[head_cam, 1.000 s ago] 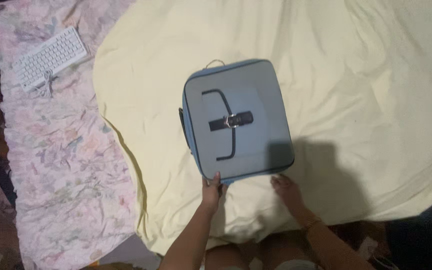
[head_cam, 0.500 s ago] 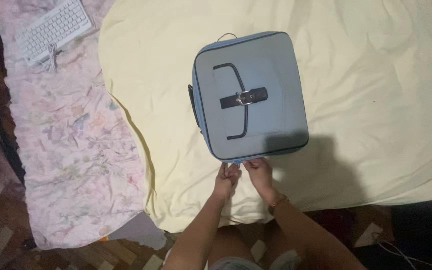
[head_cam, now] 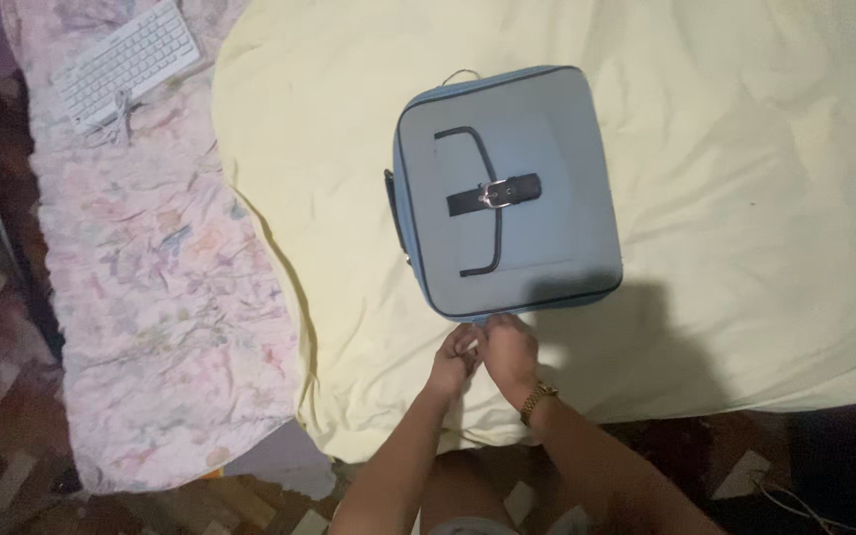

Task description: The person opens a light blue backpack on a bed and removes several items, including a power adapter with cables, a textbook, a notebook, a phone, and a pink case. They place these items on a nearby side table. The person then closes the backpack, briefly reopens it, and continues to remove remaining items.

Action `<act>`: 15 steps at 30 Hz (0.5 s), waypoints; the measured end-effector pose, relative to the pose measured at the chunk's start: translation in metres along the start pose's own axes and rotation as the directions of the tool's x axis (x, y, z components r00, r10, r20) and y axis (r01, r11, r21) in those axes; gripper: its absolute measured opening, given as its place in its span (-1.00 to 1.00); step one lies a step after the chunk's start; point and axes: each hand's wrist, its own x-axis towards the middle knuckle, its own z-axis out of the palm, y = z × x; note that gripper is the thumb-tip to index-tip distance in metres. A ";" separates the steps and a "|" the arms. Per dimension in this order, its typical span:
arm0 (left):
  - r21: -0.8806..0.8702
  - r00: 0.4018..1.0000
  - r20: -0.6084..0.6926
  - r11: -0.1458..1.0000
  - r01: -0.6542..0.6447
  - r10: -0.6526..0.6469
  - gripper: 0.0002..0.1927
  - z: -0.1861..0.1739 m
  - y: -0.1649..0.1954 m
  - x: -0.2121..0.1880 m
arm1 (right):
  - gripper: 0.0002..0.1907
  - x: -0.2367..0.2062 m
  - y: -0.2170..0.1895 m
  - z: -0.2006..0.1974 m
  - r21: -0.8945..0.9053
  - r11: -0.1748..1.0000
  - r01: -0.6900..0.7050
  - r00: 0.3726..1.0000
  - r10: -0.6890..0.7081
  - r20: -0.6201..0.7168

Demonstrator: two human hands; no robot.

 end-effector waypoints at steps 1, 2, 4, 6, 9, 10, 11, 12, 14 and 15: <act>-0.040 1.000 -0.001 0.999 0.021 -0.021 -0.14 0.001 -0.001 -0.001 | -0.83 0.003 0.005 -0.002 -0.026 0.998 0.060 0.998 -0.059 0.034; -0.028 1.000 0.009 0.999 0.016 -0.016 -0.11 0.002 -0.002 -0.001 | -0.82 0.007 0.009 -0.004 -0.088 0.982 0.169 0.984 -0.164 0.064; -0.005 1.000 0.009 1.000 0.001 -0.001 -0.06 0.002 -0.006 -0.003 | -0.73 0.015 0.017 -0.006 -0.187 0.900 0.393 0.917 -0.369 0.148; -0.010 1.000 0.010 1.000 0.014 -0.014 -0.14 0.000 -0.009 -0.003 | -0.60 0.025 0.026 -0.006 -0.190 0.738 0.647 0.762 -0.635 0.128; -0.040 0.999 -0.009 0.998 0.041 -0.041 -0.17 -0.001 -0.013 -0.001 | -0.65 0.042 0.035 0.000 -0.076 0.678 0.731 0.661 -0.676 0.326; -0.054 0.998 -0.024 0.997 0.052 -0.054 -0.16 -0.001 -0.014 -0.001 | -0.70 0.047 0.037 0.002 -0.016 0.705 0.709 0.642 -0.636 0.427; -0.069 0.998 -0.018 0.996 0.058 -0.060 -0.16 0.000 -0.014 -0.001 | -0.68 0.052 0.040 0.003 0.025 0.667 0.745 0.588 -0.674 0.448; -0.083 0.998 -0.009 0.995 0.064 -0.065 -0.16 0.002 -0.013 -0.001 | -0.66 0.056 0.041 0.004 0.065 0.627 0.777 0.532 -0.708 0.464; -0.086 0.999 -0.001 0.995 0.052 -0.052 -0.18 0.007 -0.011 -0.003 | -0.69 0.065 0.040 0.001 0.094 0.510 0.855 0.419 -0.786 0.454; -0.076 0.999 -0.003 0.996 0.037 -0.037 -0.19 0.009 -0.009 -0.005 | -0.74 0.070 0.038 -0.002 0.082 0.432 0.898 0.359 -0.827 0.432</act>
